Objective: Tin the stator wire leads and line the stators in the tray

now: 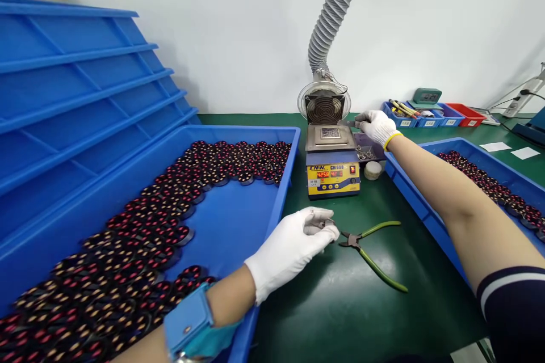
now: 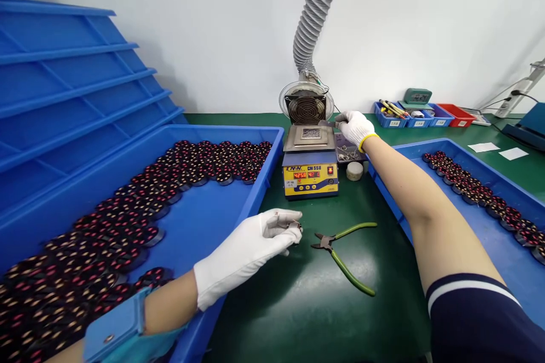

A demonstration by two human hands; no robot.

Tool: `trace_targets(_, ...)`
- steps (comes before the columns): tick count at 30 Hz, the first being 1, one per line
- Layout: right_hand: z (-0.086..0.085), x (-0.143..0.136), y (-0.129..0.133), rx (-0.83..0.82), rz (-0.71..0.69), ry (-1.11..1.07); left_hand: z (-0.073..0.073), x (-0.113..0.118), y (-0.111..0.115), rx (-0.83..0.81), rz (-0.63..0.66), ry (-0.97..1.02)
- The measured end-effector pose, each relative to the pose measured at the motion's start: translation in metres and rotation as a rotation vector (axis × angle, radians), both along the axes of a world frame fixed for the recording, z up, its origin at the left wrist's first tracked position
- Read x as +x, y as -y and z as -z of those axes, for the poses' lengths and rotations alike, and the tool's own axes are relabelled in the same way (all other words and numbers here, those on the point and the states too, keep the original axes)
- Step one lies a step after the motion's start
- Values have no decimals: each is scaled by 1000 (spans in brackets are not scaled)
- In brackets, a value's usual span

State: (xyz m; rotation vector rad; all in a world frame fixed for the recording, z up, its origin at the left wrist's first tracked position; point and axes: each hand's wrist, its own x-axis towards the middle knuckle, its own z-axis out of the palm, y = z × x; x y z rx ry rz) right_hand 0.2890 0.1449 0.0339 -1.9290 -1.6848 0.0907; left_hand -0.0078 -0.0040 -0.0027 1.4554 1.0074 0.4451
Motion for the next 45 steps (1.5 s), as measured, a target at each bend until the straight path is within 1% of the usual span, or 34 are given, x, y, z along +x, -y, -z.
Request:
trace_targets(2,2,-1,-8,-17,9,-14,0,1,-2,-11,-3,3)
trace_targets(4,4,-4,-8,-28,9,-18,0,1,-2,-12,1,3)
trace_targets(9,3,-6,8,-52,-53,-13,4,-1,-2,-21,13,12)
trace_targets(12,2,-4,10,-45,-41,-28,5,-2,-3,-21,20,13)
trace_targets(16,4,-9,-3,-28,8,-57,2,0,-3,-22,-1,-11)
trace_targets(20,7,-16,-14,-44,-17,-70,-4,1,-1,-21,-8,-34)
trace_targets(22,7,-17,-12,-56,-43,-69,-4,1,-1,-19,-1,-39)
trace_targets(25,6,-14,-3,-76,-71,-61,0,0,-2,-16,17,-32)
trace_targets(28,4,-10,0,-65,-57,-65,4,-1,-4,-16,32,-22)
trace_targets(32,6,-16,-13,-35,-17,-89,1,0,-3,-27,26,-36)
trace_targets(35,8,-26,-23,-42,-18,-106,-3,0,-2,-30,20,-42)
trace_targets(37,9,-30,-25,-44,-27,-107,-4,1,-2,-25,18,-38)
trace_targets(40,9,-29,-20,-53,-54,-106,-3,1,-2,-14,27,-34)
trace_targets(45,9,-17,-10,-96,-85,-118,2,-1,-3,-1,37,-42)
